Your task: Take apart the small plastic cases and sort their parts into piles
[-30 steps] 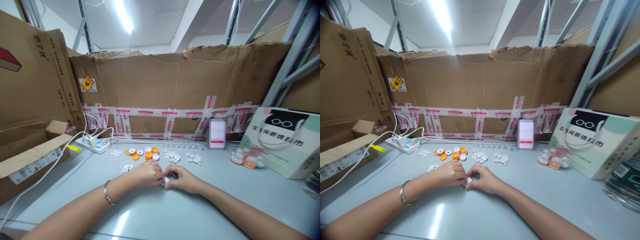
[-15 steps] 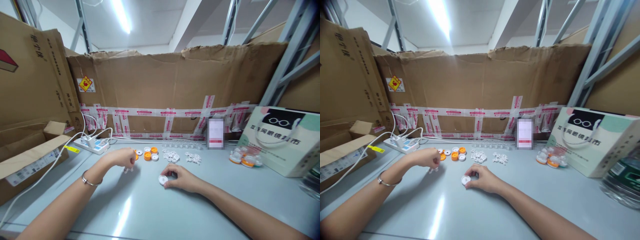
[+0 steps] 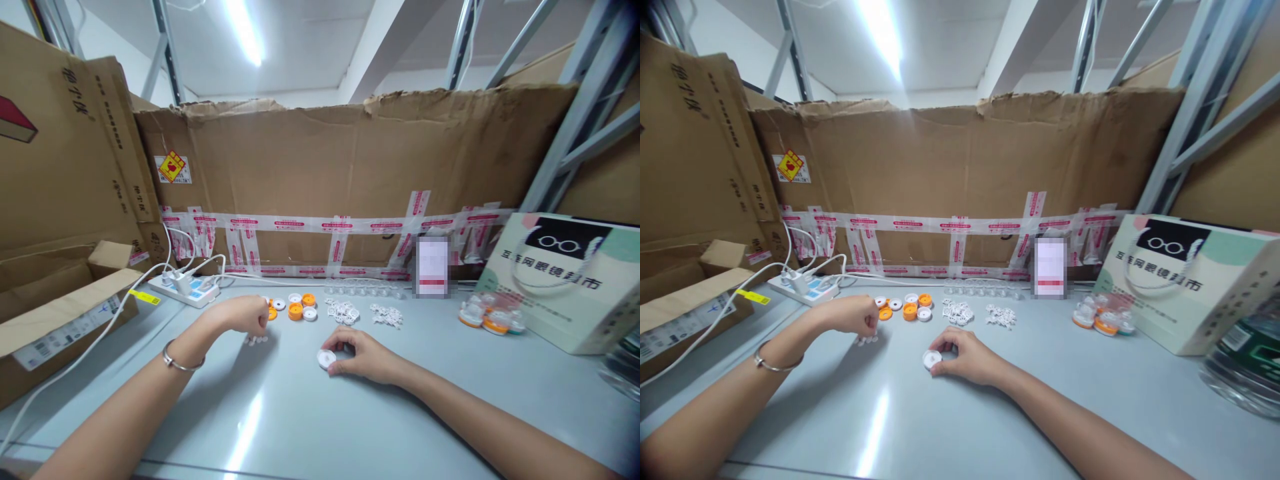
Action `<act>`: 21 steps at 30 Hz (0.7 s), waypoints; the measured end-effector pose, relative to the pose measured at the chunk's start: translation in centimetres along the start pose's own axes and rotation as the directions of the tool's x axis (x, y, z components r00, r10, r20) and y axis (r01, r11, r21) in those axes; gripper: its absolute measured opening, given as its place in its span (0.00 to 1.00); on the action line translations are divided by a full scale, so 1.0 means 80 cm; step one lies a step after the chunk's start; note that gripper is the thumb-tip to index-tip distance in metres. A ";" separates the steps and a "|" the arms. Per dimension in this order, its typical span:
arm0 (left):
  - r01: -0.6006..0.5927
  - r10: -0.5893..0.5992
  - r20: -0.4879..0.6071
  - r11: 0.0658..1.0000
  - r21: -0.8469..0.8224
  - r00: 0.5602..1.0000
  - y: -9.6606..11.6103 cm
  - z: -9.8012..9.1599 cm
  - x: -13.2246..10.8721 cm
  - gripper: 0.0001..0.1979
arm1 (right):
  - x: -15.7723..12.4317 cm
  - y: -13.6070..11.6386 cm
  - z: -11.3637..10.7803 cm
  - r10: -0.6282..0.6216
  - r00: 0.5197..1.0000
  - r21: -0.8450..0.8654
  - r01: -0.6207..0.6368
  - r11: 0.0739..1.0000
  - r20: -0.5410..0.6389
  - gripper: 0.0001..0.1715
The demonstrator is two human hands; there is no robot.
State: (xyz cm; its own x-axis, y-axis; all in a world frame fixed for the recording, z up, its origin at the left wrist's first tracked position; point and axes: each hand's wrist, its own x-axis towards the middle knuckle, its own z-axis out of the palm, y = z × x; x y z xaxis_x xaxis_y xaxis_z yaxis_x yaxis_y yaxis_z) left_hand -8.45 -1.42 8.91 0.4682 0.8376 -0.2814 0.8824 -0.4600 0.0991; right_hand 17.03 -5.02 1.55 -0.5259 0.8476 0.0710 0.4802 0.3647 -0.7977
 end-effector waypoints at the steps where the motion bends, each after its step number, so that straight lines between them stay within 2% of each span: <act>1: -0.017 0.018 -0.038 1.000 0.021 0.999 0.002 0.001 0.001 0.07 | 0.000 0.000 0.000 -0.001 1.000 0.002 0.001 1.000 -0.001 0.17; 3: -0.100 0.107 -0.150 0.994 0.052 0.983 0.009 0.004 0.003 0.07 | 0.000 0.001 0.000 -0.001 1.000 0.003 0.001 1.000 -0.005 0.17; 4: -0.170 0.178 -0.213 0.984 0.056 0.961 0.015 0.007 0.004 0.07 | 0.001 0.002 0.000 -0.002 1.000 0.002 0.002 1.000 -0.006 0.18; 6: -0.328 0.330 -0.319 0.943 0.062 0.888 0.030 0.014 0.007 0.08 | 0.001 0.003 0.001 -0.009 1.000 -0.003 0.009 1.000 -0.007 0.18; 8: -0.450 0.445 -0.374 0.890 0.080 0.814 0.047 0.024 0.009 0.07 | 0.002 0.004 0.002 -0.027 1.000 -0.002 0.027 1.000 -0.010 0.18; 11: -0.534 0.532 -0.390 0.838 0.115 0.751 0.067 0.039 0.012 0.07 | 0.002 0.006 0.004 -0.051 0.998 -0.004 0.051 0.999 -0.027 0.18; 17: -0.554 0.582 -0.407 0.809 0.198 0.704 0.077 0.064 0.025 0.08 | 0.004 0.009 0.007 -0.075 0.995 -0.030 0.073 0.997 -0.059 0.15; 21: -0.564 0.588 -0.391 0.804 0.187 0.708 0.078 0.069 0.032 0.07 | 0.005 0.011 0.006 -0.078 0.995 -0.037 0.075 0.996 -0.060 0.18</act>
State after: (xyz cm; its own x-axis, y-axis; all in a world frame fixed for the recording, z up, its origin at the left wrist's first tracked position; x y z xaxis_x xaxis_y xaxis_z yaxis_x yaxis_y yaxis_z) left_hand -1.98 -3.80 3.51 0.8684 0.4381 0.2324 0.4367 -0.8976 0.0604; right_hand 16.89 -4.56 0.62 -0.5185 0.8383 0.1685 0.4649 0.4417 -0.7673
